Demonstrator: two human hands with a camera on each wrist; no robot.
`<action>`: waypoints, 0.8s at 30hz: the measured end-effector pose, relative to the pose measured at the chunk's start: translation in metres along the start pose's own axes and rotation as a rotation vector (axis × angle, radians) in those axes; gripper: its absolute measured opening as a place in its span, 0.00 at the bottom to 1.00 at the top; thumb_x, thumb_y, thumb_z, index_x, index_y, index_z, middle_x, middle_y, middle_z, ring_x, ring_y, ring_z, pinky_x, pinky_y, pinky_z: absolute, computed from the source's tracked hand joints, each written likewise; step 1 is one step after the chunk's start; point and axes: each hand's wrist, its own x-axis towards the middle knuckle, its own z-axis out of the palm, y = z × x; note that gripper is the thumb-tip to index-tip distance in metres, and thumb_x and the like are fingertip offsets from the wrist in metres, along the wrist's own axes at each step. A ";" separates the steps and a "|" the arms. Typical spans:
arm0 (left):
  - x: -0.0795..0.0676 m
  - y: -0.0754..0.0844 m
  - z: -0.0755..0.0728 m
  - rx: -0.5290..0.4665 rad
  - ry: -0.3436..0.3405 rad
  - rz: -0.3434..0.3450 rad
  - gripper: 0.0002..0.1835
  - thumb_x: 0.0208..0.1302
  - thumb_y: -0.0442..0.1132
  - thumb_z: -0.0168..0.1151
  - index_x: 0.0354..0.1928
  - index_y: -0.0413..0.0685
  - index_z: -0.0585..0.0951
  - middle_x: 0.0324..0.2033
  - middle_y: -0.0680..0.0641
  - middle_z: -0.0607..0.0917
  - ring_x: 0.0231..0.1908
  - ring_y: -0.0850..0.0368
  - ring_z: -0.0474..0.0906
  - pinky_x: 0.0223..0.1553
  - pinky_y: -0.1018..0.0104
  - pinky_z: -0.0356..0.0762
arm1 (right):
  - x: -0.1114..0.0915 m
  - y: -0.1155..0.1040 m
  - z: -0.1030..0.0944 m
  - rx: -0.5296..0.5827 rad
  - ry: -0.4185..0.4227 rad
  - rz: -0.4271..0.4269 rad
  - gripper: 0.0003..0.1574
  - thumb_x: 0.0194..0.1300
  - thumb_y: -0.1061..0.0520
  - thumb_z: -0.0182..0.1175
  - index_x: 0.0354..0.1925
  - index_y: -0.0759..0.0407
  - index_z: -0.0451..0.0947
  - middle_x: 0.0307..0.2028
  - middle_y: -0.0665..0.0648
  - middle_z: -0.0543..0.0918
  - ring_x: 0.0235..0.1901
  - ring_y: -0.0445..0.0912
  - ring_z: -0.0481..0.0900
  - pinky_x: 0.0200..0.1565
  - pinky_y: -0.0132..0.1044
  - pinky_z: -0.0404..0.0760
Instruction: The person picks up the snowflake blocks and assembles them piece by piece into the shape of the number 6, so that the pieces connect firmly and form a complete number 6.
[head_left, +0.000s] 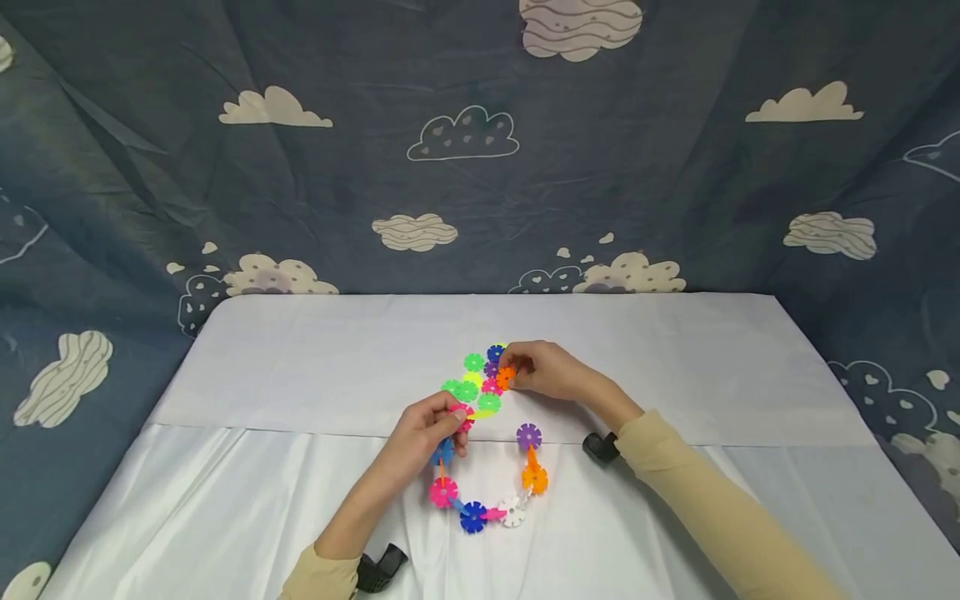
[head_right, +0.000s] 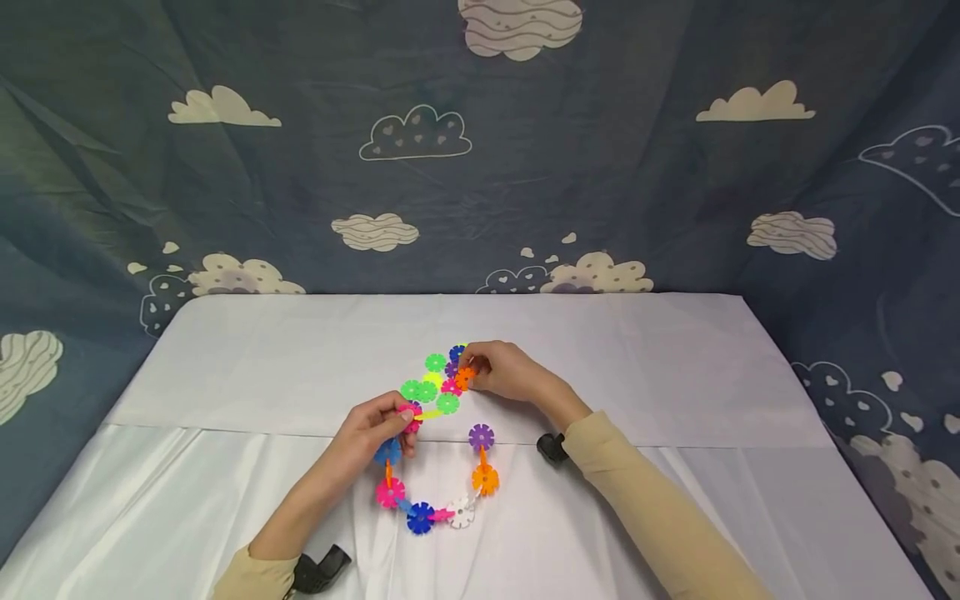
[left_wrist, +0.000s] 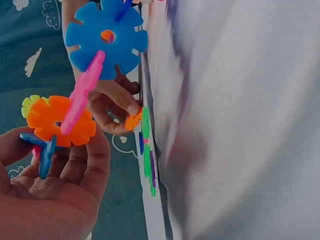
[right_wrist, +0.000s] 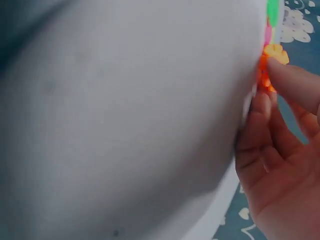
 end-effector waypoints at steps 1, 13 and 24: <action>0.000 0.000 0.000 -0.004 0.002 0.001 0.09 0.74 0.33 0.50 0.39 0.31 0.73 0.26 0.41 0.79 0.28 0.53 0.78 0.36 0.65 0.80 | -0.001 -0.001 0.000 -0.001 0.014 0.006 0.12 0.61 0.62 0.69 0.44 0.54 0.81 0.34 0.51 0.79 0.35 0.46 0.73 0.41 0.38 0.75; -0.002 0.004 0.002 0.046 0.011 0.002 0.08 0.73 0.35 0.54 0.39 0.35 0.77 0.30 0.33 0.79 0.29 0.51 0.78 0.37 0.63 0.79 | -0.049 -0.030 -0.001 0.190 0.173 0.084 0.13 0.64 0.62 0.66 0.48 0.54 0.84 0.39 0.48 0.84 0.38 0.46 0.78 0.44 0.37 0.80; -0.007 0.011 0.005 0.123 -0.028 0.043 0.10 0.74 0.39 0.55 0.42 0.38 0.79 0.35 0.35 0.81 0.33 0.47 0.78 0.34 0.65 0.76 | -0.098 -0.070 0.012 0.442 0.269 0.133 0.06 0.67 0.64 0.60 0.43 0.59 0.77 0.35 0.62 0.82 0.31 0.51 0.80 0.37 0.42 0.83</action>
